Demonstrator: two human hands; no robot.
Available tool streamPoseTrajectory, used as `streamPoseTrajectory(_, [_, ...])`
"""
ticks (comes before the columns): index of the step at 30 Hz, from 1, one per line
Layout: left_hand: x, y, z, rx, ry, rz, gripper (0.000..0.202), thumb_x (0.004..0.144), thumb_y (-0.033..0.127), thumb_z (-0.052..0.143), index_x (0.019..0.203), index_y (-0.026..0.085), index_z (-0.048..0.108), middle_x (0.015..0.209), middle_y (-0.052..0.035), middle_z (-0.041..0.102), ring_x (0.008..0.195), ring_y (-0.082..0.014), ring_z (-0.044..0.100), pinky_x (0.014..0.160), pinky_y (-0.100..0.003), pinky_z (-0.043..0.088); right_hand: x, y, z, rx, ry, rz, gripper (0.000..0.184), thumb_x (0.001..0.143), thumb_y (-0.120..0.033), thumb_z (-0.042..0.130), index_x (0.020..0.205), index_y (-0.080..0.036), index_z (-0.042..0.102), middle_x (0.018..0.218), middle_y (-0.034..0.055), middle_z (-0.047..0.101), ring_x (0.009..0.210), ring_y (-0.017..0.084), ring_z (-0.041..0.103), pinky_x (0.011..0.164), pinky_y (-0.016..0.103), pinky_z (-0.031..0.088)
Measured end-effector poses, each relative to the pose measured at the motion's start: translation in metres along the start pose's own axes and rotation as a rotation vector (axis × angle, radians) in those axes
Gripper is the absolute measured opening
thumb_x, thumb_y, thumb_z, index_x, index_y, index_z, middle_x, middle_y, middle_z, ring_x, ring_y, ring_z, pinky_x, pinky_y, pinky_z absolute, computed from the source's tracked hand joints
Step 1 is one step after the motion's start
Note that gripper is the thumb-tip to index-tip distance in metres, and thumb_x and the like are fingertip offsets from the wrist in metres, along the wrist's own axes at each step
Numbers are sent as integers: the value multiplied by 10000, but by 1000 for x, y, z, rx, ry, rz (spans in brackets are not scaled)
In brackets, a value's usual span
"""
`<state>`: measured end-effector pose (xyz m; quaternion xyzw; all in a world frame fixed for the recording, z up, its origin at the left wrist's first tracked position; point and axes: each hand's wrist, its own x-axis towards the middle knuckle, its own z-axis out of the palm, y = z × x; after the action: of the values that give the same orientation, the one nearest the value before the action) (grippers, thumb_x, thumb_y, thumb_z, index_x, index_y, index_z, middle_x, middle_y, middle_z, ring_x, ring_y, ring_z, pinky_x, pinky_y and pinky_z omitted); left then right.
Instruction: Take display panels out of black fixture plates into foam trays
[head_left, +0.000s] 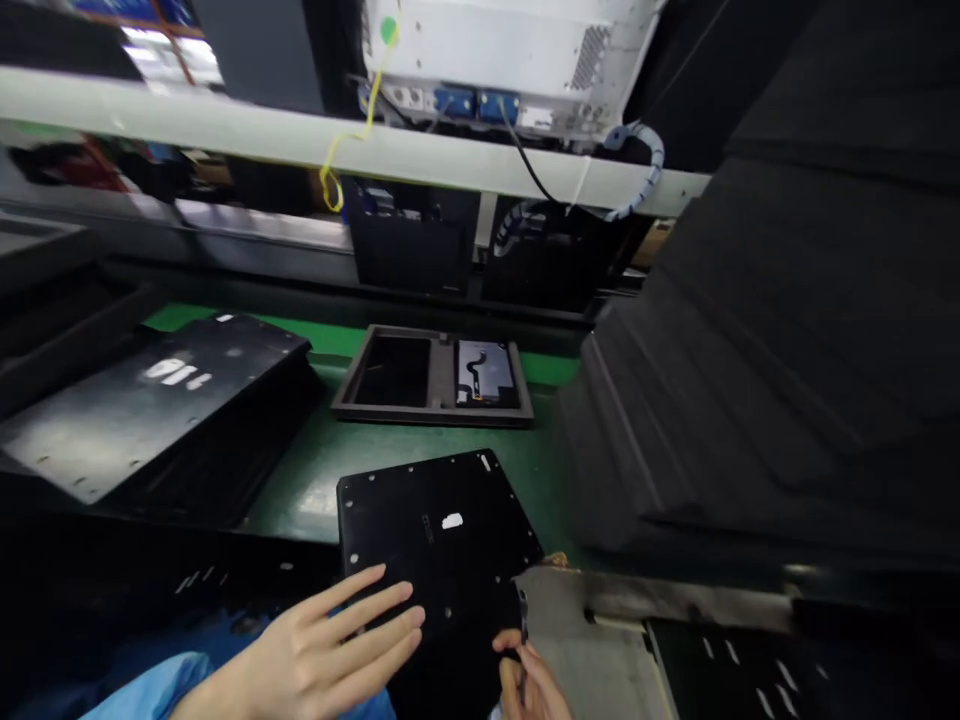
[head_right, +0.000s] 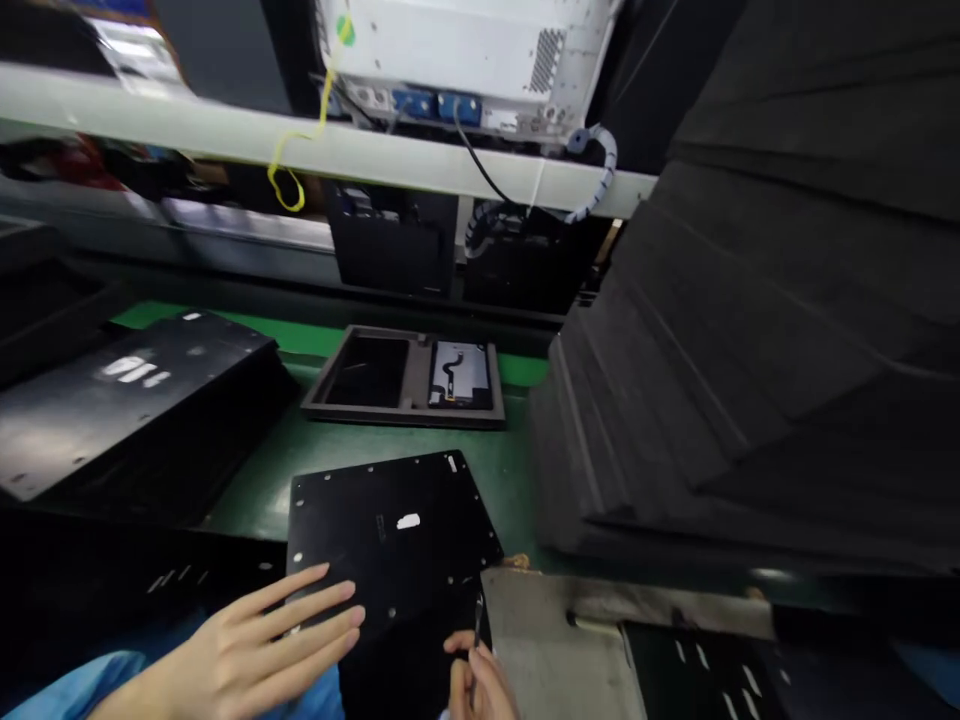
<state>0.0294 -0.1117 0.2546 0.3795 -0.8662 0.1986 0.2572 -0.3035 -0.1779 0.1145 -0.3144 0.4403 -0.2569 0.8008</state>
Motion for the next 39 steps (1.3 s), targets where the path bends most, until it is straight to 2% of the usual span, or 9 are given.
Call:
streamPoseTrajectory(4, [-12,-25,38,16,-59,48,380,1052,112,581,1357,219,780,1589,24,647,1537,-250,548,1416,-487,281,5,4,1,103,-47,10,612,789,-790,813,1054,-244,735,499,-95,480,354,29,144,388,218,143])
streamPoseTrajectory(7, [-27,-47,56,73,-180,-59,529,1060,136,569,1562,286,641,1608,7,633,1546,-223,540,1411,-457,264,8,1,4,159,-102,-3,557,838,-735,815,1088,-244,730,527,-104,511,360,14,127,388,199,120])
streamPoseTrajectory(11, [-41,-62,60,-51,-363,-279,832,999,602,692,1733,346,396,1655,-47,581,1567,-302,513,1355,-528,343,0,-1,11,10,-27,-72,537,918,-704,752,1137,-214,742,539,-106,477,409,24,146,430,207,130])
streamPoseTrajectory(13, [-39,-66,63,-121,-387,-322,930,927,744,710,1717,339,433,1677,-73,553,1561,-349,512,1316,-546,392,-5,-1,17,-111,-11,-74,560,964,-717,688,1156,-194,751,555,-97,457,446,37,182,464,217,150])
streamPoseTrajectory(17, [-9,-78,93,-141,-324,-460,662,1031,679,615,1584,314,621,1689,-102,537,1518,-368,552,1266,-563,430,-6,-4,31,-230,88,-88,658,975,-807,589,1131,-189,751,605,-71,452,521,71,246,520,242,183])
streamPoseTrajectory(20, [31,-95,130,-86,-306,-546,644,1073,613,579,1579,216,614,1703,-181,499,1550,-405,492,1276,-612,377,3,-12,36,-297,227,-157,741,907,-878,618,1154,-192,748,651,-68,422,565,84,279,540,250,191])
streamPoseTrajectory(26, [103,-119,185,-162,-330,-577,576,1102,557,532,1441,105,643,1349,-185,700,1231,-347,632,1036,-454,509,21,-23,30,-352,335,-187,812,844,-935,628,1124,-181,742,669,-70,409,571,83,302,540,255,200])
streamPoseTrajectory(29, [115,-120,193,-157,-304,-585,528,1095,576,531,1281,106,685,1237,-173,695,1158,-341,611,1011,-450,493,25,-18,27,-405,369,-231,792,875,-930,590,1078,-180,738,622,-83,359,559,89,298,533,256,203])
streamPoseTrajectory(39, [115,-119,190,-148,-321,-588,499,1089,591,526,1277,147,658,1294,-150,675,1190,-342,584,1019,-474,489,32,-17,16,-397,325,-245,771,899,-893,604,1078,-158,753,625,-110,269,534,73,224,498,249,166])
